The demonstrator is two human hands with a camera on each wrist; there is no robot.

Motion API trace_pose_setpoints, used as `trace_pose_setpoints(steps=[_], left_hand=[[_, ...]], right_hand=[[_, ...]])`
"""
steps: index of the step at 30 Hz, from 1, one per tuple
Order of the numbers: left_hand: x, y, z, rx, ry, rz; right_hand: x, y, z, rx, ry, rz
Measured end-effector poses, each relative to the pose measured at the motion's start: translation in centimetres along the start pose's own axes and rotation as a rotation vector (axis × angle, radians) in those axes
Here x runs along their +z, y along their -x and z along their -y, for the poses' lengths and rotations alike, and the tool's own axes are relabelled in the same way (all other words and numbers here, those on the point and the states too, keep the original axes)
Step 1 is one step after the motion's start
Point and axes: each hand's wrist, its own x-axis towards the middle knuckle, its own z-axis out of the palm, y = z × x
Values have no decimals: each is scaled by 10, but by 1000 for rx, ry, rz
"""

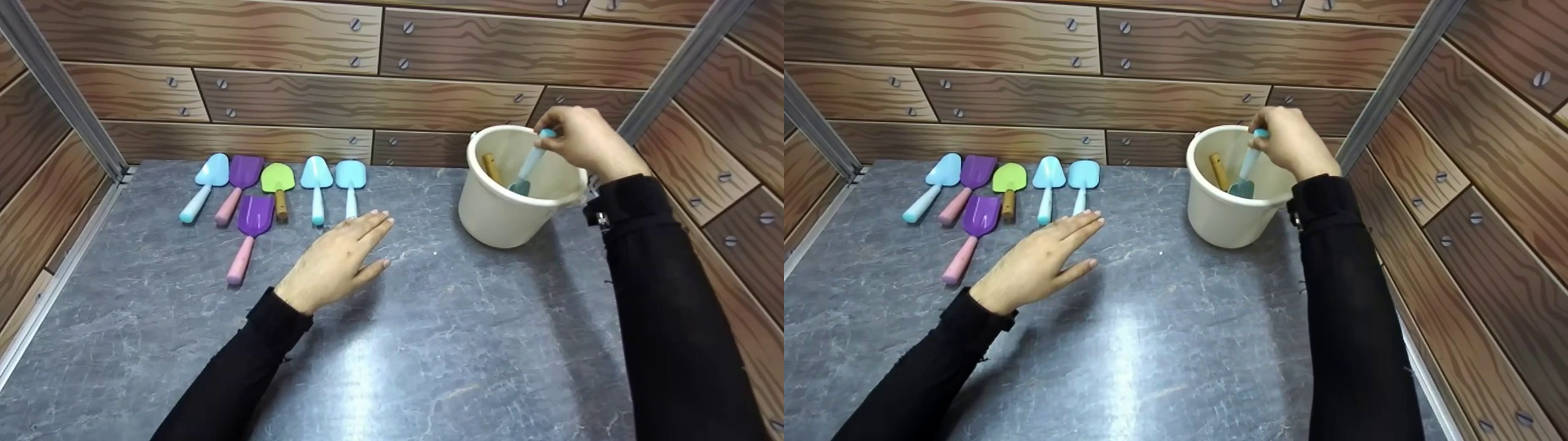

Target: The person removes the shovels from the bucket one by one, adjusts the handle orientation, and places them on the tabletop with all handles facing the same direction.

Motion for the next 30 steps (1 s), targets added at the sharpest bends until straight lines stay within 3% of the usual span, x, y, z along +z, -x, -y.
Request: trace_pose_setpoints(steps=[13,30], left_hand=[[0,-1,0,-3,21,-4],[0,0,1,-19,7,22]], right_hand=[[-27,18,22,34,-79,-100],[-37,28,57,-126,-10,-320]])
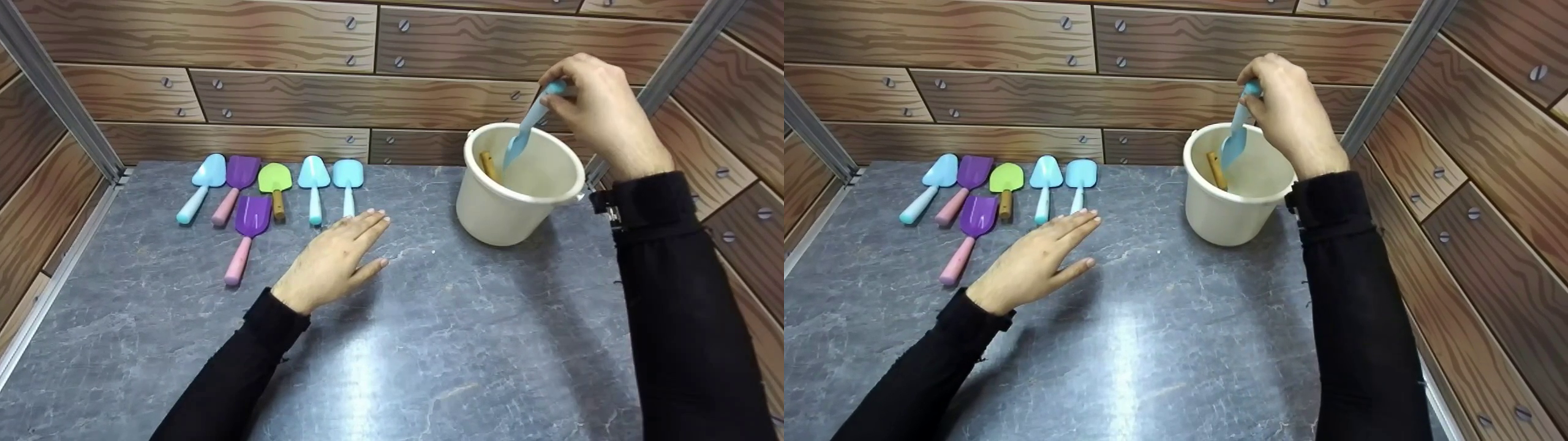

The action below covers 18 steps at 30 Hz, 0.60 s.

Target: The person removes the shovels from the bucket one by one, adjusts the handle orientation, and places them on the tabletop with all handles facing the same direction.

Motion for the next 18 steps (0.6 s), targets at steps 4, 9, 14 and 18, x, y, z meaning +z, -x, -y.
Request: trace_pose_setpoints(steps=[4,9,14,18], left_hand=[[-1,0,0,0,-6,8],[-2,1,0,-1,-8,7],[-3,1,0,1,-13,0],[-3,1,0,3,-15,-2]], right_hand=[[-2,3,8,-46,3,-61],[0,8,16,-96,5,-134],[3,10,23,-159,2,-189],[7,13,28,-199,-20,-227]])
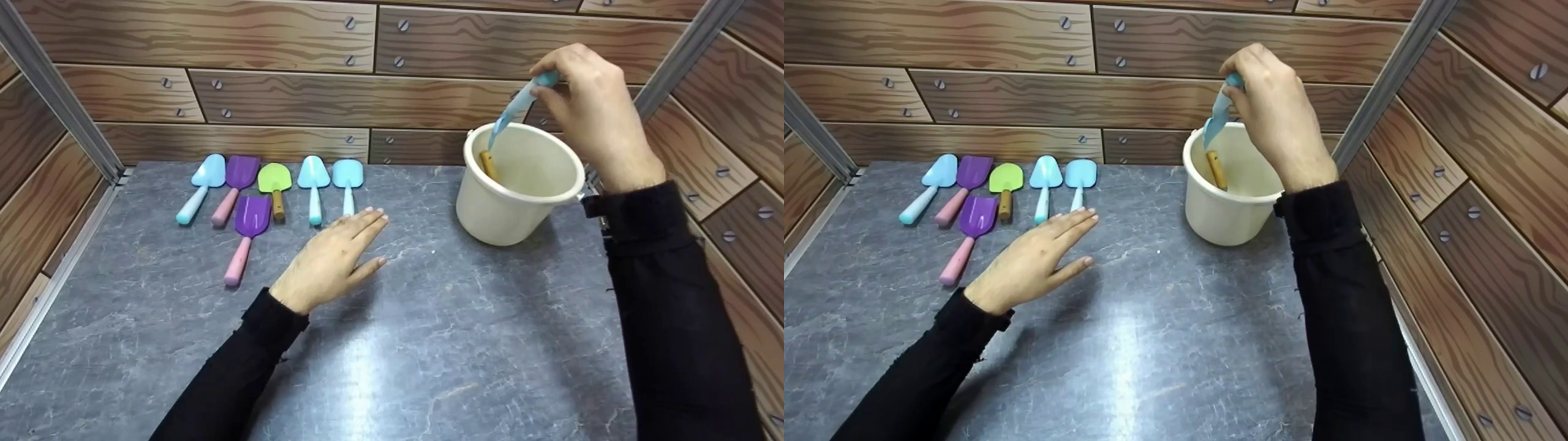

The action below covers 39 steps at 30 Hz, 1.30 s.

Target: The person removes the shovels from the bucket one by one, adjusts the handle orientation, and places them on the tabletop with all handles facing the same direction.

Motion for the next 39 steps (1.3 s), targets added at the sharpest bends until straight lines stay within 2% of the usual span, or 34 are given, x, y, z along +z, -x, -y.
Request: trace_pose_setpoints(steps=[9,18,28,39], left_hand=[[1,-1,1,-4,14,-6],[2,-1,1,-4,23,-21],[2,-1,-1,-2,35,-62],[2,-2,-2,13,45,-127]], right_hand=[[14,12,1,-56,-31,-65],[40,32,4,-132,-86,-163],[71,58,15,-157,-131,-185],[96,84,38,-156,-196,-196]])
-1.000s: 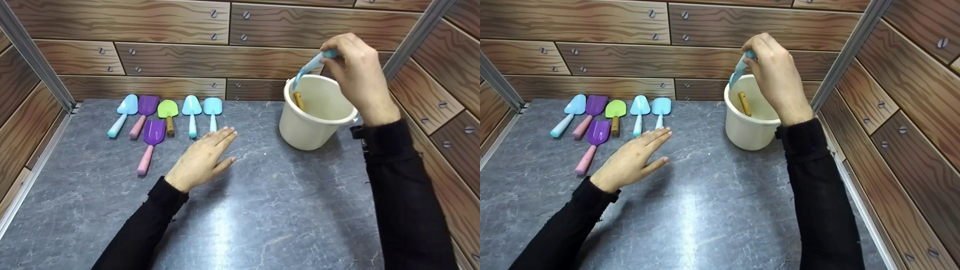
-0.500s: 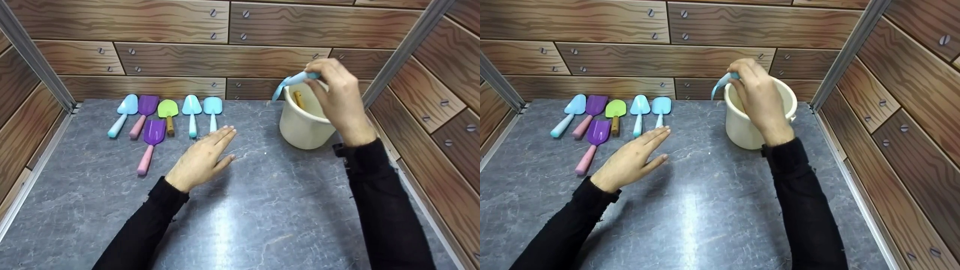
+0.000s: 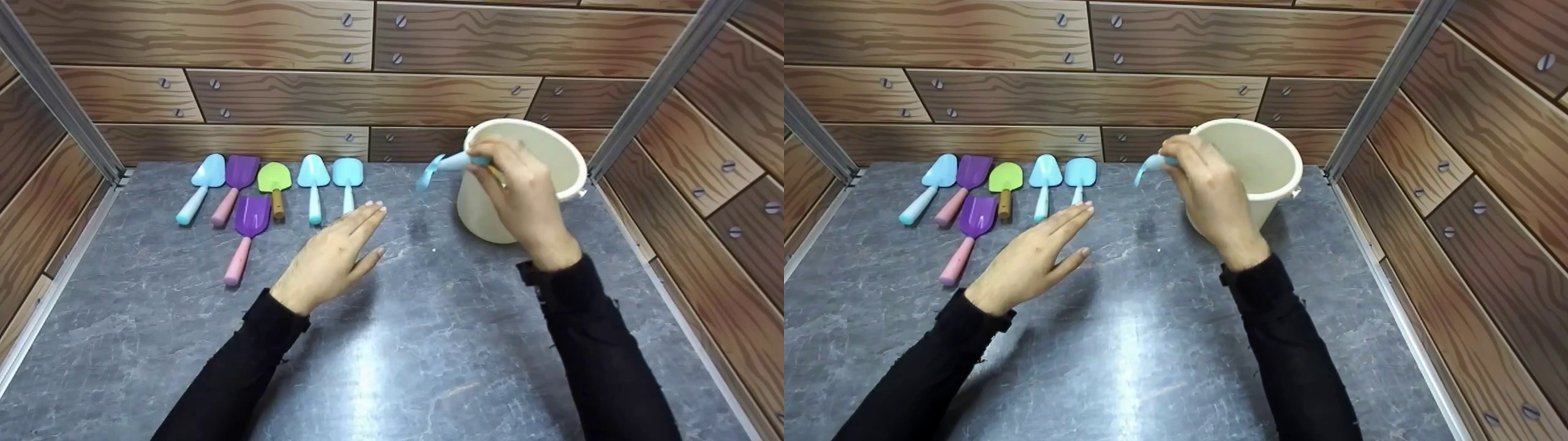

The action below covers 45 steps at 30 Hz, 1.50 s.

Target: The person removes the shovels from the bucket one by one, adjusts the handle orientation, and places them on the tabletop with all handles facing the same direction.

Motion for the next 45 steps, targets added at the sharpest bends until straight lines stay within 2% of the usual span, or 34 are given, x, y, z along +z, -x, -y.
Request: trace_pose_setpoints(steps=[4,17,33,41,45], left_hand=[[0,-1,0,10,8,-23],[4,-1,-5,39,9,-85],[6,-1,-14,-10,208,-86],[8,-3,-19,-55,266,-155],[9,-2,-21,-54,275,-189]], right_hand=[[9,9,6,-22,-34,-4],[32,36,29,-133,-87,70],[53,58,45,-282,-91,162],[57,62,52,-317,-119,178],[58,63,54,-324,-140,179]])
